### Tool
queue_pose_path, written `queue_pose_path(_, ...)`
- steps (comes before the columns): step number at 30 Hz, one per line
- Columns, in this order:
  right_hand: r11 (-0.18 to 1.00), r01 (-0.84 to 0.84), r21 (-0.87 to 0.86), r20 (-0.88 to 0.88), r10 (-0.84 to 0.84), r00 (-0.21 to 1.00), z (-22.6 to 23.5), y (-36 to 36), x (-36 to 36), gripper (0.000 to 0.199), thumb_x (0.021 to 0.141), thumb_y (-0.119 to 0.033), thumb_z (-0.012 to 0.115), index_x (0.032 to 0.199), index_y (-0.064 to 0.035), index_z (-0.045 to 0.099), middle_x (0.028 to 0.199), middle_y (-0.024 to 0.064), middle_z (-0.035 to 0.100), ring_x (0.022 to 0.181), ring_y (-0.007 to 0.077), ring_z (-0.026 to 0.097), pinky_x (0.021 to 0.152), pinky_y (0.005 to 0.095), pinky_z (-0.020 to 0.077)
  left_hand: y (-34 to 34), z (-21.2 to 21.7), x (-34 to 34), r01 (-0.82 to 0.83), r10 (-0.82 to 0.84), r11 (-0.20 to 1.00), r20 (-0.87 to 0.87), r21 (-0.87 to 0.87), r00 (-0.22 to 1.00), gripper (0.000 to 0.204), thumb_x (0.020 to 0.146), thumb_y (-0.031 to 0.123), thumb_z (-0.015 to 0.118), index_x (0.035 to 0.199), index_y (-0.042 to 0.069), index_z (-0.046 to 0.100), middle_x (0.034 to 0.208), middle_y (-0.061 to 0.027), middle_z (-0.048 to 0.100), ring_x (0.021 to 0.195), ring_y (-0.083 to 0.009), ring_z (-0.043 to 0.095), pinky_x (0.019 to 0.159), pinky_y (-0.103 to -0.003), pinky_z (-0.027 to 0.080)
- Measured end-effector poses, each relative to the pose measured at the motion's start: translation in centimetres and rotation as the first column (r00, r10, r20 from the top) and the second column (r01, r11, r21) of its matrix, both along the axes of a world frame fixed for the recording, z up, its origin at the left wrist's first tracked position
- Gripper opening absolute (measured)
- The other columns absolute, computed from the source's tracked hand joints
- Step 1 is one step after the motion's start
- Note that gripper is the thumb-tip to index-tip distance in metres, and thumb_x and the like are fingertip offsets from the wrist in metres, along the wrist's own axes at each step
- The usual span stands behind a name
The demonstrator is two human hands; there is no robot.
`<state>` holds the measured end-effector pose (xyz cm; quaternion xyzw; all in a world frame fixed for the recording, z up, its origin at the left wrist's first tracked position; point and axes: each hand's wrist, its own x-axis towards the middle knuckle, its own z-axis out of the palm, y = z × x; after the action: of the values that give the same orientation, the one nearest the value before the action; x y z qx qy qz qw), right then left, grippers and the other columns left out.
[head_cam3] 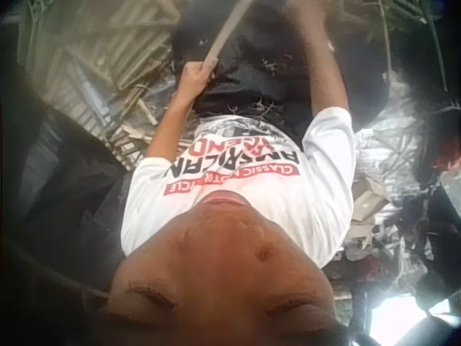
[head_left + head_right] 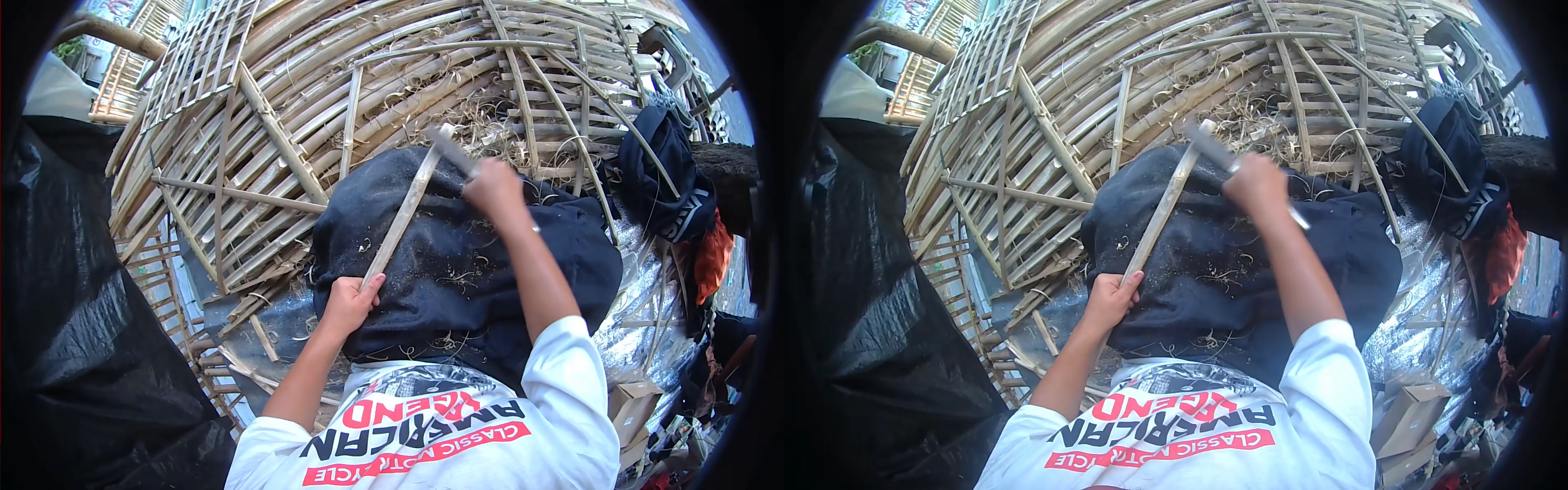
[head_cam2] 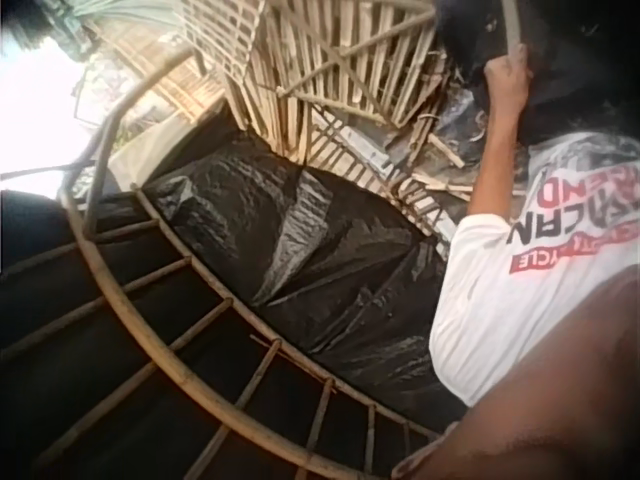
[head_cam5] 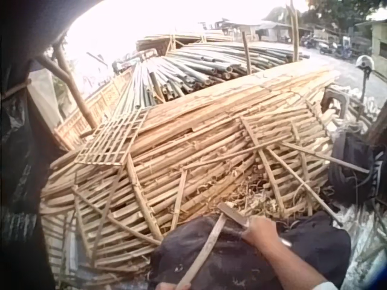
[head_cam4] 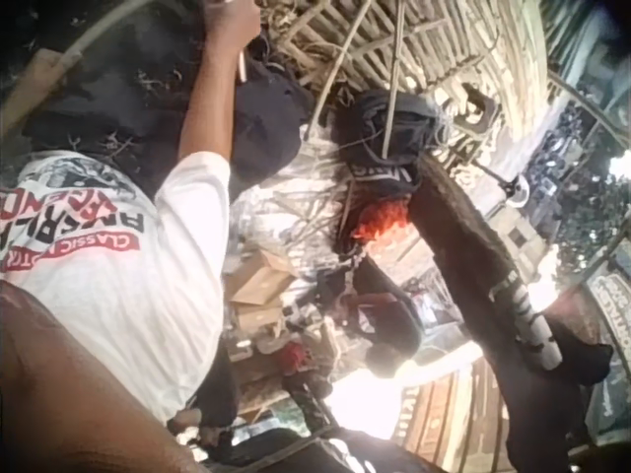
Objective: The person shaves a bamboo strip using a cleaver. They hold the bamboo strip against a black cloth on their lap and repeatedly slide the blade along the surface to smooth the wood.
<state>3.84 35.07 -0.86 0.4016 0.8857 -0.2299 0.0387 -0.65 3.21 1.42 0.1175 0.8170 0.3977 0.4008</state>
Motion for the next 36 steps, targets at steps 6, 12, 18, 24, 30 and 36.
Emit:
queue_pose_path(6, 0.998, -0.024, 0.058, -0.016, 0.025, 1.0, 1.4, 2.6, 2.7, 0.026, 0.079, -0.019, 0.059, 0.096, -0.0006, 0.067, 0.099, 0.0221, 0.07, 0.095, 0.0388, 0.068, 0.086, 0.0474, 0.0533, 0.0, 0.0, -0.6, 0.016, -0.018, 0.999, 0.052, 0.038, 0.999, 0.052, 0.093, 0.042, 0.068, 0.061, 0.001, 0.065, 0.051, -0.0016, 0.056, 0.044, -0.0085, 0.05, 0.044, -0.025, 0.038)
queue_pose_path(12, 1.0, 0.021, -0.007, -0.215, -0.022, 0.976, 2.7, 1.5, 5.3, 0.037, 0.073, -0.013, 0.071, 0.103, -0.001, 0.053, 0.084, 0.0244, 0.068, 0.086, 0.0437, 0.066, 0.077, 0.0485, 0.0529, 0.5, 0.7, -0.8, -0.001, -0.002, 1.0, 0.126, 0.027, 0.992, 0.053, 0.093, 0.043, 0.068, 0.06, 0.002, 0.063, 0.051, -0.0014, 0.054, 0.044, -0.0074, 0.048, 0.042, -0.023, 0.035)
queue_pose_path(18, 0.898, -0.268, -0.349, -0.568, 0.025, 0.823, 3.3, -0.2, 7.0, 0.024, 0.072, -0.009, 0.08, 0.082, 0.0033, 0.063, 0.067, 0.0165, 0.06, 0.06, 0.0223, 0.06, 0.061, 0.0338, 0.0484, 0.2, 1.1, -1.4, 0.0, 0.013, 0.999, 0.244, -0.05, 0.97, 0.053, 0.093, 0.043, 0.067, 0.059, 0.004, 0.06, 0.051, -0.0002, 0.053, 0.044, -0.007, 0.048, 0.043, -0.022, 0.035)
queue_pose_path(24, 0.958, -0.019, -0.286, -0.265, -0.061, 0.962, 2.7, 1.6, 10.3, 0.044, 0.079, -0.047, 0.076, 0.088, -0.0049, 0.072, 0.069, 0.011, 0.067, 0.065, 0.0248, 0.067, 0.061, 0.0348, 0.0492, 0.4, 1.4, -1.4, 0.009, 0.011, 0.997, 0.243, -0.083, 0.97, 0.055, 0.093, 0.047, 0.066, 0.059, 0.004, 0.06, 0.05, -0.0009, 0.051, 0.04, -0.0083, 0.046, 0.039, -0.024, 0.036)
queue_pose_path(30, 0.973, -0.097, -0.207, -0.425, 0.0, 0.905, 2.7, 0.5, 10.5, 0.037, 0.084, -0.041, 0.073, 0.1, -0.008, 0.07, 0.076, 0.0151, 0.069, 0.07, 0.0324, 0.068, 0.067, 0.0387, 0.0512, 0.5, 1.5, -1.8, 0.047, -0.027, 0.996, 0.246, -0.075, 0.969, 0.056, 0.092, 0.049, 0.066, 0.059, 0.004, 0.061, 0.049, -0.0003, 0.049, 0.039, -0.0087, 0.044, 0.038, -0.024, 0.034)
queue_pose_path(36, 0.954, -0.158, -0.255, -0.374, 0.054, 0.926, 1.6, -2.3, 9.2, 0.032, 0.097, -0.037, 0.057, 0.103, -0.005, 0.058, 0.076, 0.0235, 0.066, 0.077, 0.0454, 0.065, 0.069, 0.0508, 0.0489, 0.5, 1.2, -2.1, 0.064, -0.03, 0.993, 0.304, -0.1, 0.952, 0.056, 0.093, 0.049, 0.064, 0.059, 0.004, 0.061, 0.049, -0.0002, 0.05, 0.039, -0.0081, 0.041, 0.039, -0.024, 0.03)
